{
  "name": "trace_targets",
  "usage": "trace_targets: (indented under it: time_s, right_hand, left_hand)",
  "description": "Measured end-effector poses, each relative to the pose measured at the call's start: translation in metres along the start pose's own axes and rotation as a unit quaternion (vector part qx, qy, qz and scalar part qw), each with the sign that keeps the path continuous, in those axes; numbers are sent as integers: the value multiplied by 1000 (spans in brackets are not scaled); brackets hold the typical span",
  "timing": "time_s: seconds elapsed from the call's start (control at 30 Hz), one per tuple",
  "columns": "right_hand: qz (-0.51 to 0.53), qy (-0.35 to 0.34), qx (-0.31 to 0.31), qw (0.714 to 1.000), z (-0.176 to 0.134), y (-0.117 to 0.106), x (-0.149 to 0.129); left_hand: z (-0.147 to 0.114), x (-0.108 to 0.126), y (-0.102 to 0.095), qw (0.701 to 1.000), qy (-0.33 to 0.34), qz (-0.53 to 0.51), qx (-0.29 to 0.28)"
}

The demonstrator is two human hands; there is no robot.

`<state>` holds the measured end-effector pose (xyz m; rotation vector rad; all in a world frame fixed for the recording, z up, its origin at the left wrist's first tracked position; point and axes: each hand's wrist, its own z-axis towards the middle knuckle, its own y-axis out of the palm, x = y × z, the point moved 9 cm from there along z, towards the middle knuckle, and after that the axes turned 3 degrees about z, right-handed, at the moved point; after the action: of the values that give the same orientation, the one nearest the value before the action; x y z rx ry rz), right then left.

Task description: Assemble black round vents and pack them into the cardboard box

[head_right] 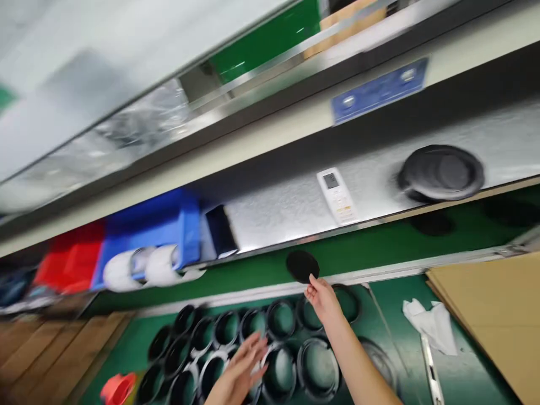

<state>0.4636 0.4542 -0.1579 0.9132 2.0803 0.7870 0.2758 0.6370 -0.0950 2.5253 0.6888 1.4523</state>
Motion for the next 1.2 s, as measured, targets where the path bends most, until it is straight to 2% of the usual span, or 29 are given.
trace_targets:
  time_s: [0.07, 0.13, 0.23, 0.3, 0.33, 0.37, 0.43, 0.5, 0.53, 0.57, 0.6, 0.63, 0.67, 0.7, 0.77, 0.97, 1.03, 1.1, 1.2]
  right_hand:
    - [-4, 65, -97, 993, -64, 24, 64]
    - [-29, 116, -170, 978, -125, 43, 113]
    - [-165, 157, -235, 945, -194, 58, 154]
    - [-303, 163, -296, 891, -229, 68, 162]
    - [-368, 138, -328, 859, -242, 75, 158]
    - [-423, 81, -355, 829, -252, 85, 147]
    - [-508, -125, -370, 767, -266, 108, 112]
    - [-569, -341, -330, 671, -282, 126, 81]
    - [-595, -410, -310, 617, -288, 130, 76]
    - [-620, -450, -297, 571, -291, 131, 78]
    - [-641, -466, -290, 538, -290, 130, 84]
    - [-657, -467, -287, 517, -288, 127, 91]
    - [-667, -463, -286, 508, -286, 123, 98]
    - [-671, -457, -285, 510, -284, 119, 104]
    - [-665, -436, -286, 534, -282, 111, 111]
    - [-594, -341, -288, 669, -286, 99, 108]
    - [-570, -316, -279, 705, -287, 97, 104]
    - [-554, -299, -267, 730, -287, 93, 103]
    - [-544, -278, -256, 749, -284, 87, 102]
  left_hand:
    - [-8, 22, 11, 996, 67, -40, -35]
    - [-16, 49, 20, 983, 133, -94, -88]
    - [-31, 64, 13, 972, 133, -163, -107]
    - [-47, 61, 2, 965, 107, -217, -100]
    - [-57, 58, -2, 960, 97, -241, -102]
    - [-67, 56, -5, 954, 91, -262, -112]
    - [-87, 54, -4, 942, 81, -287, -155]
    - [-105, 52, 1, 929, 69, -300, -203]
    - [-113, 51, 4, 925, 60, -303, -221]
    - [-119, 48, 6, 922, 48, -304, -234]
    - [-124, 46, 7, 921, 39, -301, -242]
    - [-127, 44, 7, 922, 33, -296, -249]
    - [-130, 41, 8, 922, 27, -289, -255]
    - [-133, 39, 8, 923, 22, -280, -262]
    - [-137, 34, 8, 924, 15, -269, -273]
    - [-145, 28, 16, 913, -25, -279, -297]
    - [-147, 26, 20, 909, -42, -279, -306]
    - [-148, 25, 24, 905, -55, -281, -315]
    - [-147, 20, 27, 905, -72, -285, -307]
